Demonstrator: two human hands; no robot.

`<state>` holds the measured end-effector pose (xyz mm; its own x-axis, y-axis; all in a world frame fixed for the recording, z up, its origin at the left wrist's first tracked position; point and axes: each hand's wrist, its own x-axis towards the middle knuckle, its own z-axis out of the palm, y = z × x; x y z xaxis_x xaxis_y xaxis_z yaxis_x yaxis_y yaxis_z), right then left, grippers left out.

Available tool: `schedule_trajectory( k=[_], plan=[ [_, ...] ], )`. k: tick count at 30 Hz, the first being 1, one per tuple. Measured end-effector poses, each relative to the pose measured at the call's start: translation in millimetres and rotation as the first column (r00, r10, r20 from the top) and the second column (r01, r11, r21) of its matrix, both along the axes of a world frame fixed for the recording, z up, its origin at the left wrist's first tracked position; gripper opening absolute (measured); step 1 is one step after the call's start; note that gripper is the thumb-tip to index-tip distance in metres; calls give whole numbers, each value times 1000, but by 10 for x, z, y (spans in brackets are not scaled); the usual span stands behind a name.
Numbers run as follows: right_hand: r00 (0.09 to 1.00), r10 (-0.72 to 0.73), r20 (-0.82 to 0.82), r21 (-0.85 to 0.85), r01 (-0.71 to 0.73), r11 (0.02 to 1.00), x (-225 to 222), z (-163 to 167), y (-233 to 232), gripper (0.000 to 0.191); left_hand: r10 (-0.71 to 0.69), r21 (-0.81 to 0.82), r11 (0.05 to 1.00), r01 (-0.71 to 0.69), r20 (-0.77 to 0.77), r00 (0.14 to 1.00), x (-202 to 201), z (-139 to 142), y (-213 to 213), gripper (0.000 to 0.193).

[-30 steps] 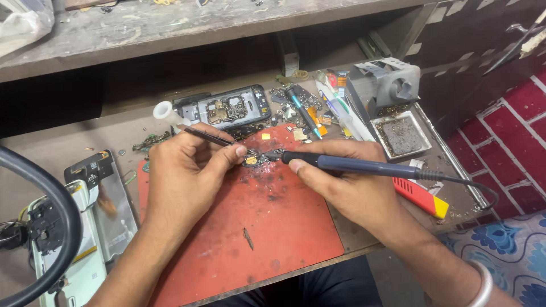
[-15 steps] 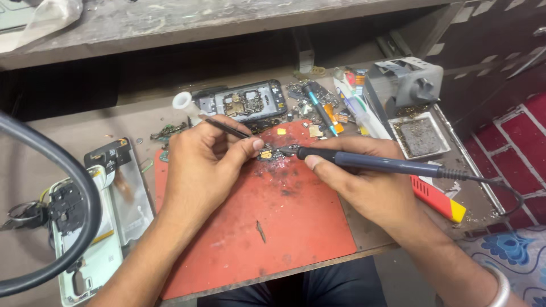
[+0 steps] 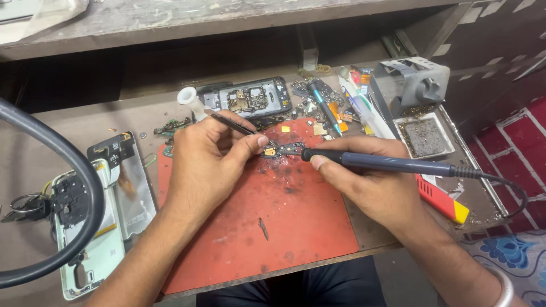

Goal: The person uses a soldering iron and tweezers to apply solder to a small circuit board component on a red mat. The person repeatedly heats the component and adjusts its position while working on the electronics repair.

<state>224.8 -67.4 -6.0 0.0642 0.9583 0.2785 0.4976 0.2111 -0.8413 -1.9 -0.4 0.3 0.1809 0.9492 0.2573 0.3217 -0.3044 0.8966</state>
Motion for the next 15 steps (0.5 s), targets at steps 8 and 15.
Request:
schedule_trajectory(
  k=[8, 15],
  plan=[
    [1000, -7, 4, -4, 7, 1000, -9, 10, 10, 19, -14, 10, 1000, 14, 34, 999, 13, -2, -5, 8],
    [1000, -15, 17, -9, 16, 1000, -3, 23, 5, 19, -11, 6, 1000, 10, 28, 1000, 19, 7, -8, 8]
  ],
)
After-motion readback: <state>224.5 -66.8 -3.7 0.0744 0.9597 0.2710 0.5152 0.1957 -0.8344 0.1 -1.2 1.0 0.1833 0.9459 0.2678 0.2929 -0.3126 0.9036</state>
